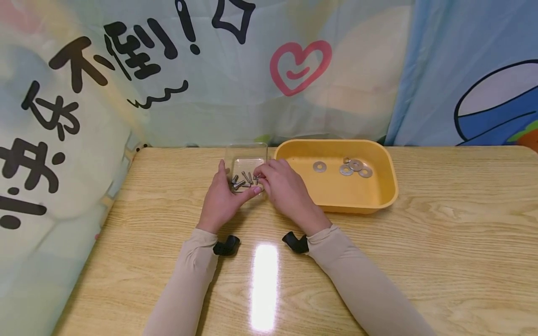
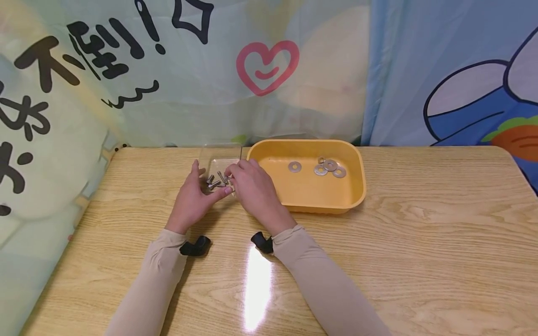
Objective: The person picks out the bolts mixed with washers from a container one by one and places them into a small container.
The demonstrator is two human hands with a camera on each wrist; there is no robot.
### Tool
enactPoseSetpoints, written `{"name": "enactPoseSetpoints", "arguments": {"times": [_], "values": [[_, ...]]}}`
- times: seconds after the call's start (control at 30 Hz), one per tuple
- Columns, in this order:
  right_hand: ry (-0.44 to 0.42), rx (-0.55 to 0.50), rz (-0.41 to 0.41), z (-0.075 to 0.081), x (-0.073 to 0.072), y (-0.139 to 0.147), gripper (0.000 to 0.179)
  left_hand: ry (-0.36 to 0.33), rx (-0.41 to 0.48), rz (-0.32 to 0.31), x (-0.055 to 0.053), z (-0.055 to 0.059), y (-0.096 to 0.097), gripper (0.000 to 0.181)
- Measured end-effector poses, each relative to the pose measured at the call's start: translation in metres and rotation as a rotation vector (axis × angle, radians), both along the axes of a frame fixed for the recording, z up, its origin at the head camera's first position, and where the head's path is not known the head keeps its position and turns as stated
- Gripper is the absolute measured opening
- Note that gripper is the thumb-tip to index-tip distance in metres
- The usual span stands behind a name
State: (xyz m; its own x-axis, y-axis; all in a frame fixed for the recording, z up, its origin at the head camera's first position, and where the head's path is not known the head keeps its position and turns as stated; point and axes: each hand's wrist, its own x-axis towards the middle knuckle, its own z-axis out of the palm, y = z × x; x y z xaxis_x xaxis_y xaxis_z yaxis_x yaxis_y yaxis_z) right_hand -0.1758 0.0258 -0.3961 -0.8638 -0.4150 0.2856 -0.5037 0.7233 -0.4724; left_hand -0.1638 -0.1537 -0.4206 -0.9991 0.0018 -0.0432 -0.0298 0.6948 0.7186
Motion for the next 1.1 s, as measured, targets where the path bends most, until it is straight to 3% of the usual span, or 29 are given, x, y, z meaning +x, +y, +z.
{"name": "enactPoseSetpoints", "arguments": {"times": [1.1], "values": [[-0.005,0.008,-0.011,0.0027,0.0014,0.0025,0.013,-0.007,0.009,-0.003,0.0010,0.0006,-0.0003,0.126]]}}
